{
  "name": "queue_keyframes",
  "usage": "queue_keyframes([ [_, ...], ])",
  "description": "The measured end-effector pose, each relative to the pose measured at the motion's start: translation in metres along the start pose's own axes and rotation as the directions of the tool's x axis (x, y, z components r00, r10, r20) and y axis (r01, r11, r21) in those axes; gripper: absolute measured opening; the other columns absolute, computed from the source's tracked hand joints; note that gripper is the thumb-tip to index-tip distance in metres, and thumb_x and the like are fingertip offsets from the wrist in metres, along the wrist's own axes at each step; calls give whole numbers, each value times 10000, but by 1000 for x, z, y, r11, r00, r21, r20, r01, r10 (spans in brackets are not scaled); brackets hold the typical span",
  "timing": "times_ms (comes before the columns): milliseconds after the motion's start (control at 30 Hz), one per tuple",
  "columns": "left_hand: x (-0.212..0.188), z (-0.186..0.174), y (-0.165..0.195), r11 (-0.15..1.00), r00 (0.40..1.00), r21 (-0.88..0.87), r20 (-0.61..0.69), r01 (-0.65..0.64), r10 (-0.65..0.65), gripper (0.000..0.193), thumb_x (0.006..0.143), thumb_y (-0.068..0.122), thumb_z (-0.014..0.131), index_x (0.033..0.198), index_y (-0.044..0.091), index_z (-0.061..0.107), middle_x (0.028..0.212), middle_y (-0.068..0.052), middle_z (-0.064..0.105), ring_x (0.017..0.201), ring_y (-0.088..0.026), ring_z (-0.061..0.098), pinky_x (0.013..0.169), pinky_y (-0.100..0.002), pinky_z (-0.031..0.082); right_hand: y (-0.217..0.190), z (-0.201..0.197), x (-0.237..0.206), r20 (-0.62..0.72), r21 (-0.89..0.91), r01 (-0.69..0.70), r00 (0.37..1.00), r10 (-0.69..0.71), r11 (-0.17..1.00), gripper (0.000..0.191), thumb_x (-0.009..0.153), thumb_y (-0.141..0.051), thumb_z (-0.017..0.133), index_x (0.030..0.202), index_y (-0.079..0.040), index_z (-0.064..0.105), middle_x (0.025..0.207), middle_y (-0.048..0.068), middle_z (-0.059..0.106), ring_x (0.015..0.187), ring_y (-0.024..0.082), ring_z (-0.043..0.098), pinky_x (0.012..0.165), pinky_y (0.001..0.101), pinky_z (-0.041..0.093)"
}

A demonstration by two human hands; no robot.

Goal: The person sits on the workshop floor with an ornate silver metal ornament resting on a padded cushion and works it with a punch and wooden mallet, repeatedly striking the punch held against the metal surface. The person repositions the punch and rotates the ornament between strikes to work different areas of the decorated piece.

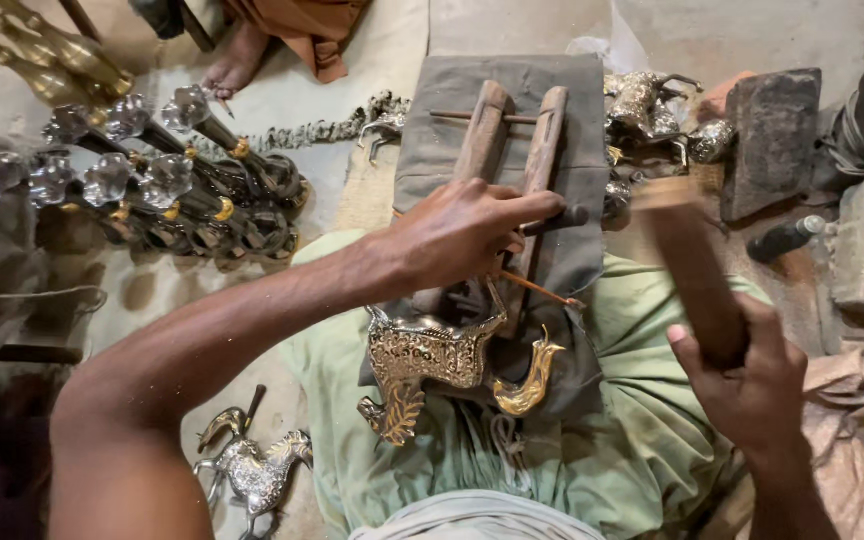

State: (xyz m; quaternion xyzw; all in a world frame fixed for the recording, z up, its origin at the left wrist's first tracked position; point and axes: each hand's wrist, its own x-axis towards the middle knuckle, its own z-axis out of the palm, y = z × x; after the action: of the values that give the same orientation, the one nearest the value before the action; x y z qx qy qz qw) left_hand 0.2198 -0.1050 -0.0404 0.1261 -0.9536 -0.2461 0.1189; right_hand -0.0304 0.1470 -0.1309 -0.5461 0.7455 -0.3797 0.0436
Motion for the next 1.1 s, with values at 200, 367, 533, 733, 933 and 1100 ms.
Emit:
queue_keyframes([
  [200, -3, -8, 6, 1000, 1000, 8, -5, -11, 11, 622, 818, -37, 738, 1367, 199, 566, 1098, -141, 770, 812, -327, 757, 662, -479, 649, -2, 0, 6, 48, -146, 57, 998, -50, 988, 557, 881, -251, 843, 1266, -28, 509, 828, 154, 694, 711, 305, 711, 644, 426, 562],
  [367, -3, -11, 4, 999, 1000, 41, 16, 4, -4, 573, 878, -17, 713, 1383, 211, 567, 1012, -116, 774, 788, -325, 755, 665, -489, 632, 6, 0, 8, 117, -265, 181, 981, -155, 947, 529, 890, -243, 803, 1279, -32, 515, 858, 161, 703, 690, 289, 699, 628, 431, 579],
  [533, -3, -9, 2, 1000, 1000, 3, -11, -20, 20, 604, 862, -35, 691, 1393, 228, 576, 1122, -126, 761, 804, -310, 766, 653, -444, 665, 10, -2, 7, 106, -173, 151, 985, -134, 973, 540, 940, -299, 781, 1280, -18, 469, 796, 140, 675, 605, 257, 670, 568, 396, 562],
  [733, -8, -15, 2, 997, 997, 9, -24, -74, 74, 618, 845, 46, 754, 1404, 220, 558, 1122, -145, 759, 787, -328, 756, 671, -476, 632, 2, -2, 6, 64, -114, 101, 993, -94, 988, 565, 950, -324, 770, 1317, -20, 466, 815, 175, 674, 667, 294, 701, 601, 414, 563],
  [933, -7, -14, -1, 1000, 999, 24, 41, -3, 2, 617, 856, -4, 705, 1415, 211, 556, 1099, -132, 756, 788, -322, 757, 673, -479, 633, 2, 3, 8, 58, -148, 96, 994, -88, 984, 592, 937, -340, 803, 1337, -37, 490, 797, 181, 673, 691, 318, 712, 596, 419, 553],
  [1100, -8, -17, -4, 999, 999, 25, 21, -38, 38, 649, 820, -12, 732, 1409, 201, 563, 1098, -124, 755, 833, -337, 754, 704, -496, 618, 3, 0, 8, 38, -219, 103, 995, -97, 970, 489, 911, -369, 812, 1213, -82, 556, 795, 158, 664, 647, 289, 683, 591, 395, 554],
])
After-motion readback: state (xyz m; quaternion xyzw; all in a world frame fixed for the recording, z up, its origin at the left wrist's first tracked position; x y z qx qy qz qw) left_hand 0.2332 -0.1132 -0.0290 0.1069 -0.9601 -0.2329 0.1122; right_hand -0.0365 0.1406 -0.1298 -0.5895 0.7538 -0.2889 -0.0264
